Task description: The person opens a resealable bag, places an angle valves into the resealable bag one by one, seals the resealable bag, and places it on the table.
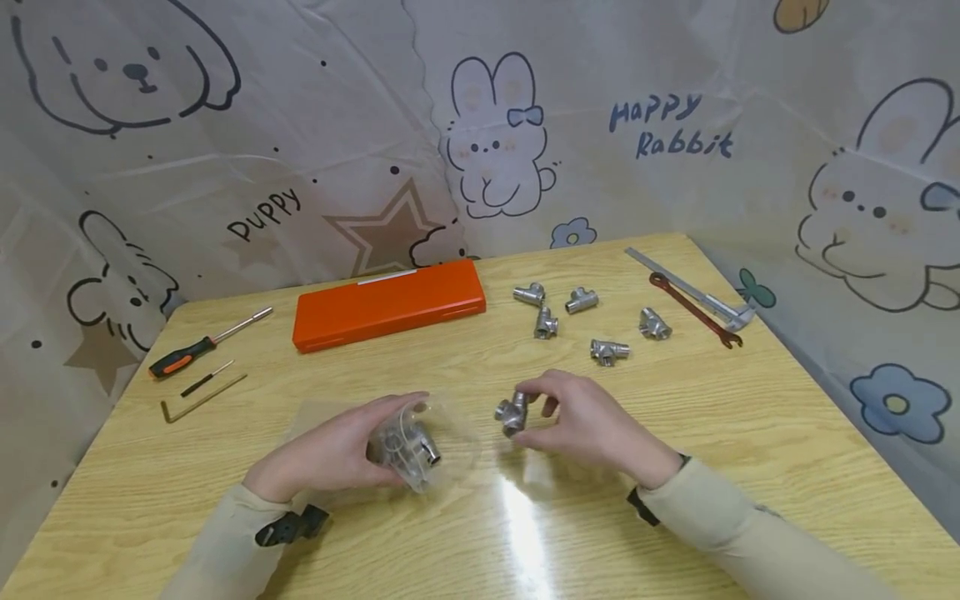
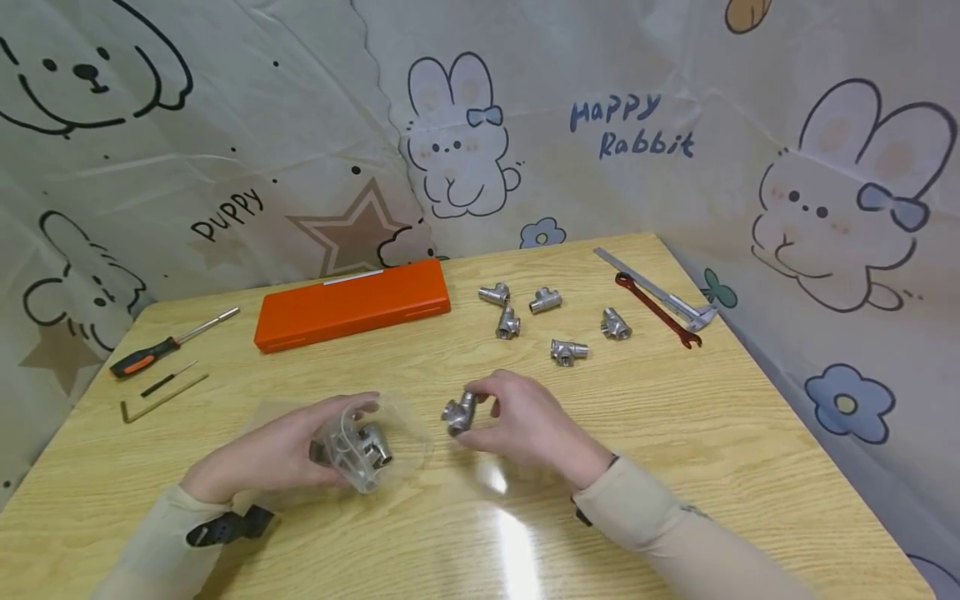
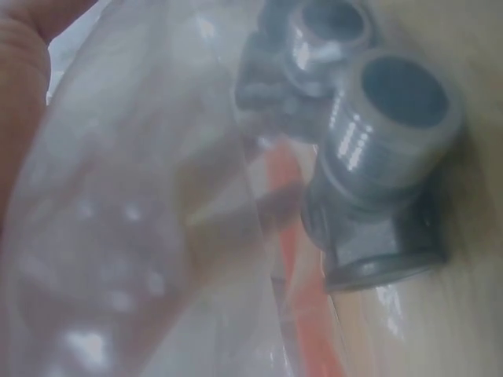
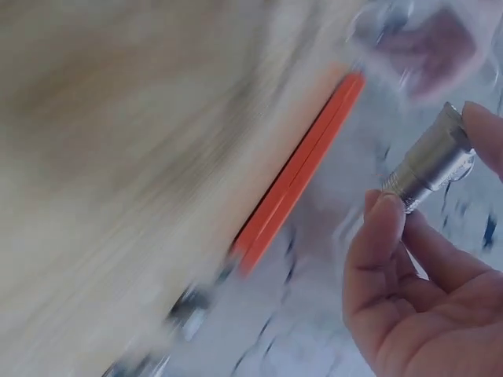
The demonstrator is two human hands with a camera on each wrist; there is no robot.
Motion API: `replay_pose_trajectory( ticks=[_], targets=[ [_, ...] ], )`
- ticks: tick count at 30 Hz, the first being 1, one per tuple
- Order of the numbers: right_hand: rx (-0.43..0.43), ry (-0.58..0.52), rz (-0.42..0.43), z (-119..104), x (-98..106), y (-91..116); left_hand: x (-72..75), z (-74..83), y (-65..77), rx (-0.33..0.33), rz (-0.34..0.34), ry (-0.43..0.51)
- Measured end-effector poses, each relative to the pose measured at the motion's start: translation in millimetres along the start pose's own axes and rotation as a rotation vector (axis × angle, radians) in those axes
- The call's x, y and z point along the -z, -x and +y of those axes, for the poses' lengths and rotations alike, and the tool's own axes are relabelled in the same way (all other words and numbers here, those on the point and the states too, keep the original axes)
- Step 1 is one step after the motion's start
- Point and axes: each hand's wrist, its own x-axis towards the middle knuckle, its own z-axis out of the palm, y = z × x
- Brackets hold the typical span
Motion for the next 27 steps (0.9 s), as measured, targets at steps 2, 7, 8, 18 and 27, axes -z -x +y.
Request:
replay_pose_trajectory(
  ticks=[2, 7, 8, 18, 27],
  targets=[
    [0.058, -0.016, -0.038, -15, -13, -12, 1.1, 0.0, 0.5, -0.005, -0.001, -0.005],
    [0.172, 0.015, -0.121, -44, -44, -41, 2.8, -0.6, 1.9, -0.013, -0.003, 0.003],
    [0.194, 0.032, -0.131, -48, -49, -45, 2.8, -0.7, 2.2, -0.018, -0.004, 0.006],
    [0.329, 0.092, -0.150, -70, -85, -69, 4.5, -2.5, 2.8, -0.002, -0.011, 0.015],
    [0.342, 0.140, -0.159, -64, -68, -59, 3.2, -2.5, 3.3, -0.036, -0.012, 0.013]
  ],
)
